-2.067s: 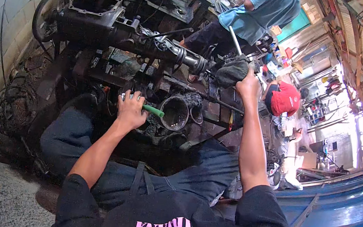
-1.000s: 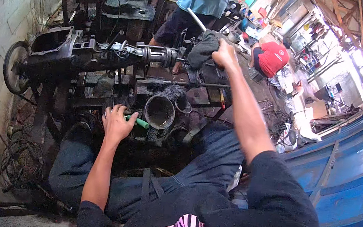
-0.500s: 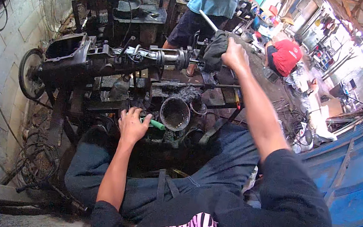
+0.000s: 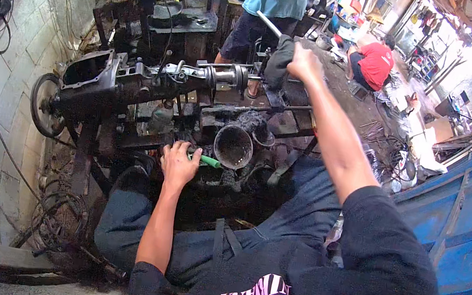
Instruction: Using a manually operated lathe or machining tool to shape a metal rod while seated on the floor.
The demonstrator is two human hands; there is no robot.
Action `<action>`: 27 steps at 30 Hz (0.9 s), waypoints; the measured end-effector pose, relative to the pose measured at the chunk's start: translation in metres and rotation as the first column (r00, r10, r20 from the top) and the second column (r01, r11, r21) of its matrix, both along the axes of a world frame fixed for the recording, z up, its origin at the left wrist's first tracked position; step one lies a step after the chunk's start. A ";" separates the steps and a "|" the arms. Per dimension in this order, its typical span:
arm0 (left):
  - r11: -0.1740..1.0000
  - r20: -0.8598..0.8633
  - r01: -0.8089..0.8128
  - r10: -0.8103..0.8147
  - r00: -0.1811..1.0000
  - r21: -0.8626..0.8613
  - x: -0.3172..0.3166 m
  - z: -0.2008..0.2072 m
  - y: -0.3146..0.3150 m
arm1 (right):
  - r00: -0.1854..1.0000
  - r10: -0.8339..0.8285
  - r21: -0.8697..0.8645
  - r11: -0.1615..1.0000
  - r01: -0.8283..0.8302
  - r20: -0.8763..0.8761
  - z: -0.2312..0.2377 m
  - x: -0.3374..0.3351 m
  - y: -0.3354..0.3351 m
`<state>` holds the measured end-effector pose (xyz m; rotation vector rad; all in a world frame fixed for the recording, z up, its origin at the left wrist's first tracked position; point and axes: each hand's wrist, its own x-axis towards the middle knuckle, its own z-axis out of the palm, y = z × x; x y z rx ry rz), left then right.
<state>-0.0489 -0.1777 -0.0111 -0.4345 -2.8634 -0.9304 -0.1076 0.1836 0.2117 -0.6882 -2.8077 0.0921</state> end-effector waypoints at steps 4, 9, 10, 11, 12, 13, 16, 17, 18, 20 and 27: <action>1.000 0.002 0.025 -0.025 1.000 0.013 -0.002 0.005 0.012 | 0.975 0.220 -0.012 0.975 -0.220 -0.020 0.008 -0.004 0.050; 1.000 -0.023 0.015 -0.015 1.000 -0.003 -0.002 -0.002 0.006 | 0.993 0.093 0.084 0.992 -0.099 0.074 -0.006 -0.022 0.033; 0.999 -0.029 0.032 -0.032 0.999 0.002 -0.004 0.002 0.009 | 0.987 0.154 0.045 0.987 -0.156 0.048 -0.004 -0.024 0.058; 0.999 -0.022 0.046 -0.045 0.999 0.014 -0.004 0.008 0.015 | 0.992 0.123 -0.011 0.992 -0.123 -0.012 -0.006 -0.025 0.079; 0.999 -0.013 0.049 -0.048 0.999 0.024 -0.002 0.012 0.019 | 0.993 0.098 -0.071 0.992 -0.103 -0.069 -0.005 -0.028 0.090; 1.000 -0.011 0.003 -0.003 1.000 0.009 0.000 -0.004 -0.003 | 0.999 0.025 -0.074 0.997 -0.029 -0.044 -0.015 -0.027 0.029; 1.000 -0.020 0.015 -0.014 1.000 0.016 -0.003 0.000 0.005 | 0.990 0.137 -0.111 0.984 -0.140 -0.036 -0.010 -0.024 0.072; 0.999 -0.011 0.036 -0.035 0.999 0.019 -0.004 0.008 0.016 | 0.983 0.179 -0.172 0.968 -0.182 -0.031 -0.007 -0.020 0.107; 0.999 -0.016 0.033 -0.032 0.999 0.016 -0.004 0.005 0.012 | 0.980 0.148 -0.206 0.963 -0.174 -0.136 -0.017 -0.018 0.097; 1.000 -0.001 0.026 -0.026 1.000 -0.005 -0.003 0.003 0.004 | 1.000 0.013 -0.145 0.989 -0.014 -0.006 -0.012 -0.014 0.053; 1.000 -0.040 -0.005 0.006 0.999 0.022 0.001 0.004 0.010 | 0.995 0.097 0.007 0.995 -0.097 0.003 0.002 0.058 0.030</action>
